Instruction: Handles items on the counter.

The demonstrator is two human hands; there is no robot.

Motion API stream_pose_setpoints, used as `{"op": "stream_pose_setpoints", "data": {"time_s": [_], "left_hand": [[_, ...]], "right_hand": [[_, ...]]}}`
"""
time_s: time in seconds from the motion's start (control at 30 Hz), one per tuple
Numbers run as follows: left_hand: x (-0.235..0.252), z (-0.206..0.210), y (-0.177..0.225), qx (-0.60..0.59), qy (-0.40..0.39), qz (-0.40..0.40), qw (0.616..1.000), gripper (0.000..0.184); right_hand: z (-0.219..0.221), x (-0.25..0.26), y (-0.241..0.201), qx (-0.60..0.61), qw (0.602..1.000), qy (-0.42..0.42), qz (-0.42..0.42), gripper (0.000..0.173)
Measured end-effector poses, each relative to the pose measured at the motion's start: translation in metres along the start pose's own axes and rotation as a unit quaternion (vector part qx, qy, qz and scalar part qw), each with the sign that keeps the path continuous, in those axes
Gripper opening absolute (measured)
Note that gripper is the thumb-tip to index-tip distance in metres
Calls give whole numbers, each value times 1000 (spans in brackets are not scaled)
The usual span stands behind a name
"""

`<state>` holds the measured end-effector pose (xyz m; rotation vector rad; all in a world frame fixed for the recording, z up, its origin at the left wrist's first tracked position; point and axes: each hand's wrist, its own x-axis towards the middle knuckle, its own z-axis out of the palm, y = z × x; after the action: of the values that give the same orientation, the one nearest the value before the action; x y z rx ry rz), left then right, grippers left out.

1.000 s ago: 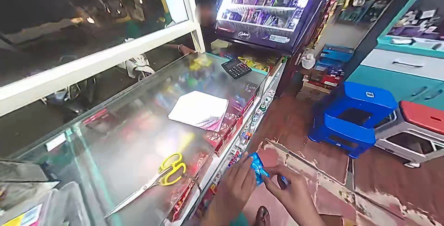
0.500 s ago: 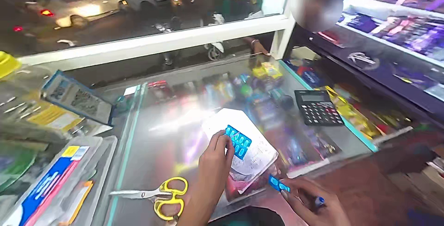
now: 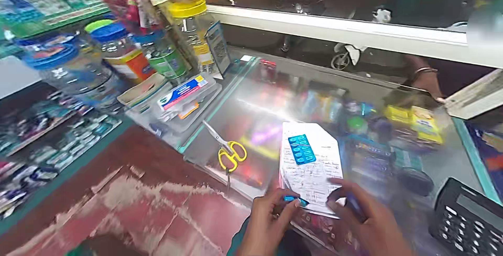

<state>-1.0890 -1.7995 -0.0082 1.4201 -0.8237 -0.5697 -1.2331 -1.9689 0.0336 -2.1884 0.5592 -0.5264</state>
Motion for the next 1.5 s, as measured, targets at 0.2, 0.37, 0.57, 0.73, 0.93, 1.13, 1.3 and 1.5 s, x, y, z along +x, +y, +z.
{"op": "stream_pose_setpoints", "data": {"time_s": [0.2, 0.37, 0.57, 0.73, 0.93, 1.13, 1.3, 1.5], "left_hand": [[-15, -55, -16, -37, 59, -41, 997, 39], [-14, -115, -32, -85, 87, -31, 992, 34], [-2, -188, -20, -201, 155, -135, 958, 23], [13, -228, -23, -235, 161, -169, 944, 18], [41, -237, -35, -183, 128, -139, 965, 14], [71, -223, -32, -292, 168, -137, 931, 18], [89, -209, -23, -398, 162, -199, 881, 18], [97, -190, -11, -439, 148, -234, 855, 18]], "right_hand": [[-11, 19, 28, -209, 969, 107, 80, 69], [78, 40, -29, -236, 958, 151, -61, 46], [226, 99, -101, -158, 984, 10, -85, 37], [242, 111, -112, -267, 963, 18, 20, 43], [196, 114, -103, -1, 969, -192, 157, 66], [218, 42, -97, 425, 876, -86, 214, 54], [229, 29, -92, 390, 902, -104, 154, 62], [217, 39, -103, 300, 922, -101, 224, 46]]}}
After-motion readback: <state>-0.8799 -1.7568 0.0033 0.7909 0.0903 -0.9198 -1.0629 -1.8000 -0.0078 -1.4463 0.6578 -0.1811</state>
